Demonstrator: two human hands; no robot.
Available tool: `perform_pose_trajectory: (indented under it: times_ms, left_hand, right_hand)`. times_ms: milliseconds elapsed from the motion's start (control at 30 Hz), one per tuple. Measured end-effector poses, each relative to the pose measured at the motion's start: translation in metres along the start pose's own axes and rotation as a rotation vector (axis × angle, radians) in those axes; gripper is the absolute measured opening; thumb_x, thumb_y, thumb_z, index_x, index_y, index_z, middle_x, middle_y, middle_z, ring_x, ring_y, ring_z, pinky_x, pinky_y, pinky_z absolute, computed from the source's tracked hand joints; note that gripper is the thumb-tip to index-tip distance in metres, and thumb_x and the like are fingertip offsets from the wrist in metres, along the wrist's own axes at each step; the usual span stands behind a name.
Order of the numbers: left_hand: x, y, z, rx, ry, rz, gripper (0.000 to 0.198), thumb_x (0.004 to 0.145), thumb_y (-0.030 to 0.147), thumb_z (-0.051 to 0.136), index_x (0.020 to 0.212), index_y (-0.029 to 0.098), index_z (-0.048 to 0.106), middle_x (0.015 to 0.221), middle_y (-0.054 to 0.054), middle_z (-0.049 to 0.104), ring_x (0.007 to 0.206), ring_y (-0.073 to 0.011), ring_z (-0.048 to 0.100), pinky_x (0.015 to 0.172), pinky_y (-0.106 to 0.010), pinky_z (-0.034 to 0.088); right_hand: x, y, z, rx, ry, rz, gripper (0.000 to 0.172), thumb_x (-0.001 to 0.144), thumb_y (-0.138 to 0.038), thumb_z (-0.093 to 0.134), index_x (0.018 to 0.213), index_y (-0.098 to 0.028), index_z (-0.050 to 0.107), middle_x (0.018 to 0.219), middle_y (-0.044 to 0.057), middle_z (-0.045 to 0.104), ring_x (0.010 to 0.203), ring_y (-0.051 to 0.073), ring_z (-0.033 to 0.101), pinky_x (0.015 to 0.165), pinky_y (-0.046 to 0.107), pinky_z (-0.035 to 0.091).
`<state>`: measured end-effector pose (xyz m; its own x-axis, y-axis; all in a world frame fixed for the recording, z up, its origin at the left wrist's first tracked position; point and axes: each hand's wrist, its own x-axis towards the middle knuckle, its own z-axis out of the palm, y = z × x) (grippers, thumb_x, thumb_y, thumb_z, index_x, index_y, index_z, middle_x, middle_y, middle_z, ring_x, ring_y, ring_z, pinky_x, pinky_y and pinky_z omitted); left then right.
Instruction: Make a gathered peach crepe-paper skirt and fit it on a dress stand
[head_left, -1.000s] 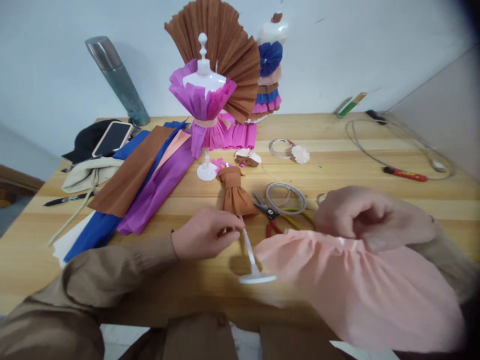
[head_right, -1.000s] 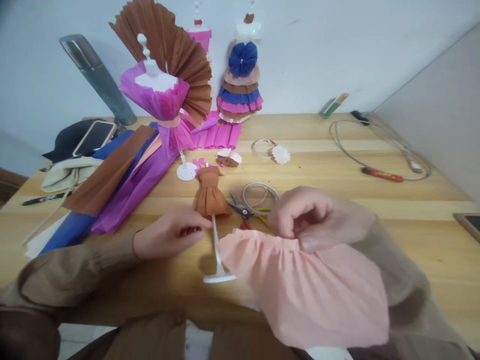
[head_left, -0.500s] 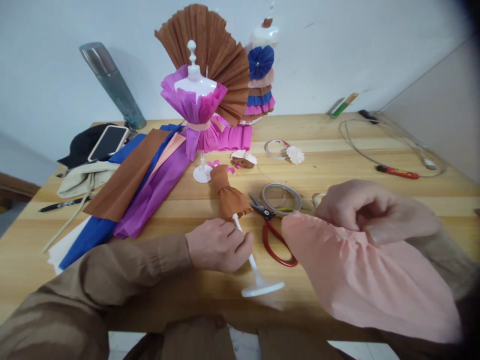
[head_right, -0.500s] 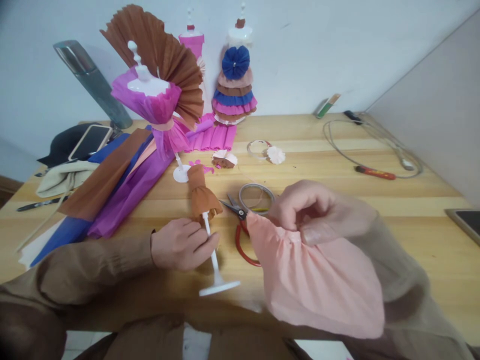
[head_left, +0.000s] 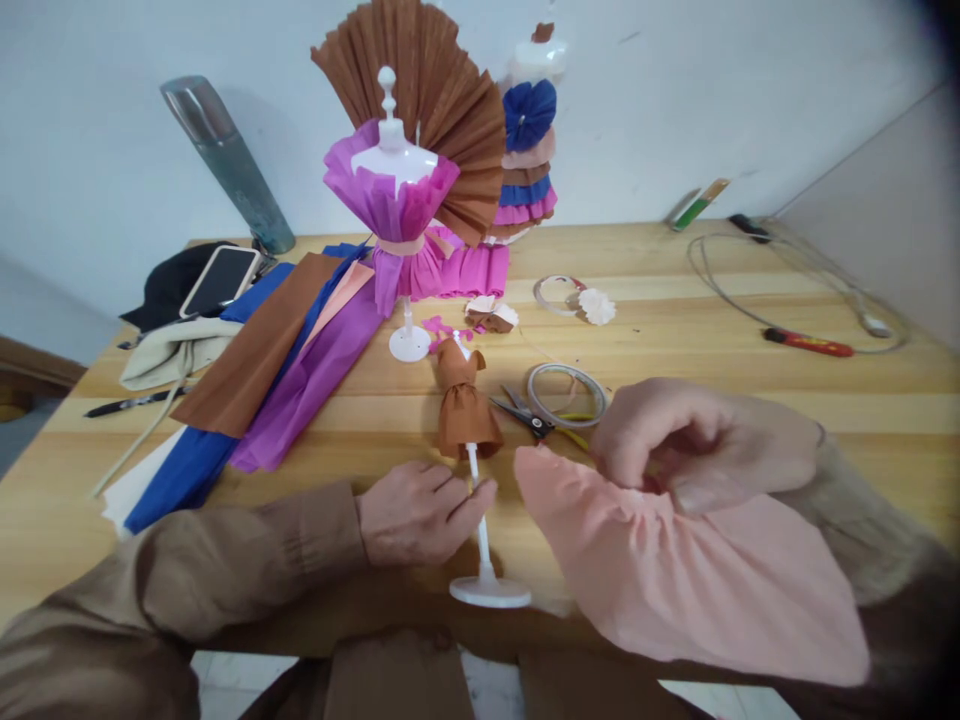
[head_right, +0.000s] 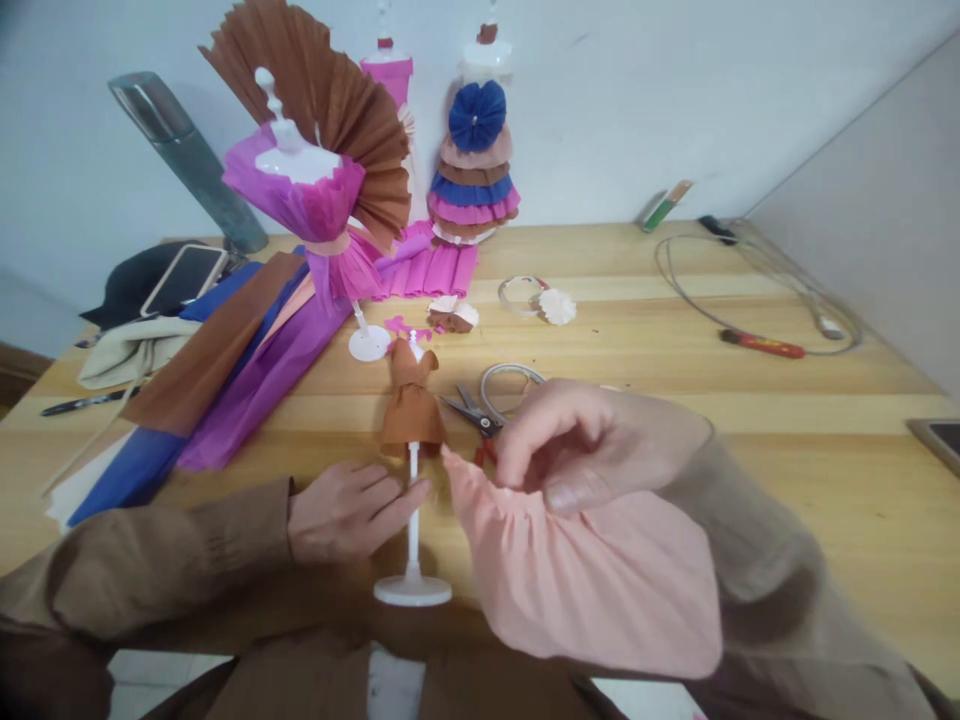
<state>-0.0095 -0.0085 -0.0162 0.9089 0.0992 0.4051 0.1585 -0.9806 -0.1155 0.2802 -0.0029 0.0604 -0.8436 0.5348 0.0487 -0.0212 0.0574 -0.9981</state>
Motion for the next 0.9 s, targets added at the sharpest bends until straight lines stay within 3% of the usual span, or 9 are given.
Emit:
perform_pose_trajectory:
  times_ms: [200, 367, 600, 767, 900]
  left_hand:
    - [-0.006, -0.005, -0.009, -0.032, -0.024, -0.088, 0.024, 0.098, 0.011, 0.038, 0.104, 0.008, 0.061, 0.062, -0.001, 0.058, 0.054, -0.0147, 0.054, 0.046, -0.029, 0.041]
    - [-0.011, -0.009, -0.01, -0.014, -0.009, -0.061, 0.017, 0.096, 0.011, 0.046, 0.104, 0.007, 0.06, 0.065, -0.001, 0.059, 0.056, -0.0144, 0.056, 0.046, -0.028, 0.042]
    - [-0.01, -0.011, -0.005, 0.056, -0.055, -0.002, 0.022, 0.094, 0.012, 0.047, 0.112, 0.007, 0.059, 0.065, 0.001, 0.055, 0.057, -0.0145, 0.054, 0.047, -0.029, 0.042]
    - [0.001, -0.012, 0.001, 0.14, 0.012, 0.026, 0.008, 0.092, 0.015, 0.052, 0.088, 0.013, 0.059, 0.061, 0.0, 0.053, 0.053, -0.0142, 0.052, 0.047, -0.029, 0.038]
    - [0.007, -0.013, 0.001, 0.16, 0.027, 0.054, 0.013, 0.091, 0.015, 0.053, 0.078, 0.015, 0.055, 0.059, 0.001, 0.052, 0.052, -0.0139, 0.05, 0.047, -0.029, 0.036]
  right_hand:
    - [0.008, 0.006, 0.008, -0.089, -0.06, 0.052, 0.041, 0.09, -0.045, 0.064, 0.098, -0.006, 0.073, 0.076, 0.01, 0.069, 0.068, 0.012, 0.063, 0.063, 0.02, 0.049]
    - [0.011, 0.01, 0.008, -0.081, -0.102, 0.087, 0.043, 0.09, -0.047, 0.063, 0.099, -0.006, 0.073, 0.079, 0.011, 0.071, 0.07, 0.012, 0.064, 0.066, 0.021, 0.051]
    - [0.015, 0.014, 0.008, -0.084, -0.096, 0.094, 0.045, 0.09, -0.05, 0.062, 0.097, -0.007, 0.073, 0.078, 0.009, 0.069, 0.069, 0.011, 0.061, 0.064, 0.021, 0.051]
    - [0.014, 0.014, 0.007, -0.089, -0.091, 0.087, 0.043, 0.091, -0.048, 0.063, 0.098, -0.007, 0.073, 0.078, 0.009, 0.069, 0.07, 0.011, 0.061, 0.063, 0.021, 0.05]
    - [0.012, 0.013, 0.007, -0.106, -0.068, 0.072, 0.043, 0.09, -0.048, 0.064, 0.099, -0.007, 0.073, 0.079, 0.009, 0.07, 0.068, 0.011, 0.062, 0.063, 0.02, 0.05]
